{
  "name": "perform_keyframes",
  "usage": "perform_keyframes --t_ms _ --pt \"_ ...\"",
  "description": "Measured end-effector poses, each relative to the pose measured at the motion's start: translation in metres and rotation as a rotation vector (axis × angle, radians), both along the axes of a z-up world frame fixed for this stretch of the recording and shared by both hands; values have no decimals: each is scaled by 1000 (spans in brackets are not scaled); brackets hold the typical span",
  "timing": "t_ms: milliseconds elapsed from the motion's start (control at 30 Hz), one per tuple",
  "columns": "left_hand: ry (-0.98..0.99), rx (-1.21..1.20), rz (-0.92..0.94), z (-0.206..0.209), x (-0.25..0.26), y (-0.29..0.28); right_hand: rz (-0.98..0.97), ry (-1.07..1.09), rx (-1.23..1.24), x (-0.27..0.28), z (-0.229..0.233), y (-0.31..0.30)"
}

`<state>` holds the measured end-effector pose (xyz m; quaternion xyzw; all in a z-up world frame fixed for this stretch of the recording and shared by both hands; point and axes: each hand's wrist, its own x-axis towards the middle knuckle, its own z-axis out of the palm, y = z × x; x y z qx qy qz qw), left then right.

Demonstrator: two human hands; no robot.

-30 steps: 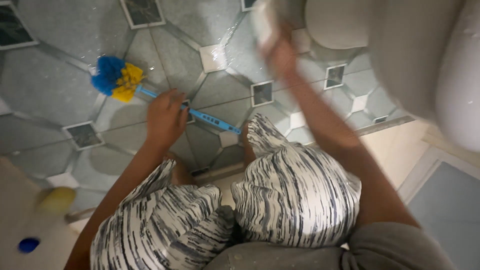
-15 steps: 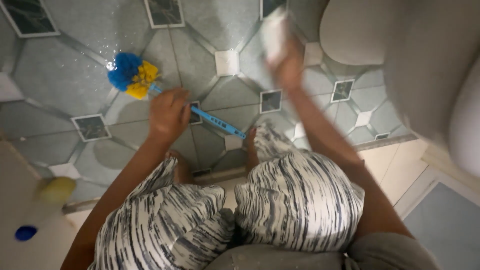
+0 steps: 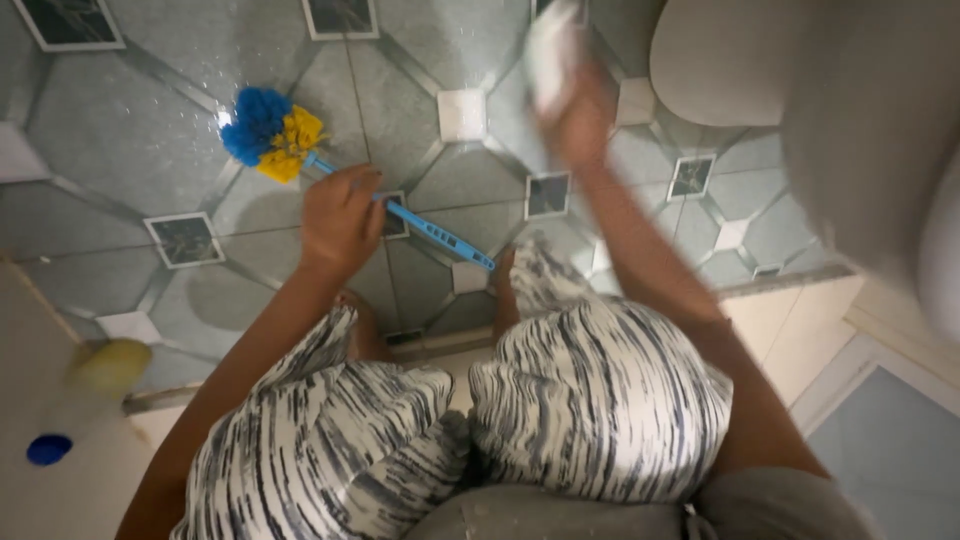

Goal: Scrubbing the bathroom floor tiles using a brush and cleaning solution.

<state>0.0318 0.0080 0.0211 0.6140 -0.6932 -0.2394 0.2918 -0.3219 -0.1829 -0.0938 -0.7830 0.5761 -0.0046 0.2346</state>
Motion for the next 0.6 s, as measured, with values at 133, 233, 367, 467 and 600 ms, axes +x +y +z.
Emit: perform_keyframes --t_ms 133,233,367,467,600 --pt "15 13 -38 -14 -12 8 -112 22 -364 -11 19 -62" --pt "98 7 -47 0 -20 -5 72 -69 -389 45 -14 24" --pt "60 -15 -32 -2 -21 -4 284 -82 -266 75 43 77" --pt "9 5 -8 1 -14 0 363 -125 -172 59 40 46" --pt "-4 14 -30 5 -10 9 59 -45 -345 19 50 -51"
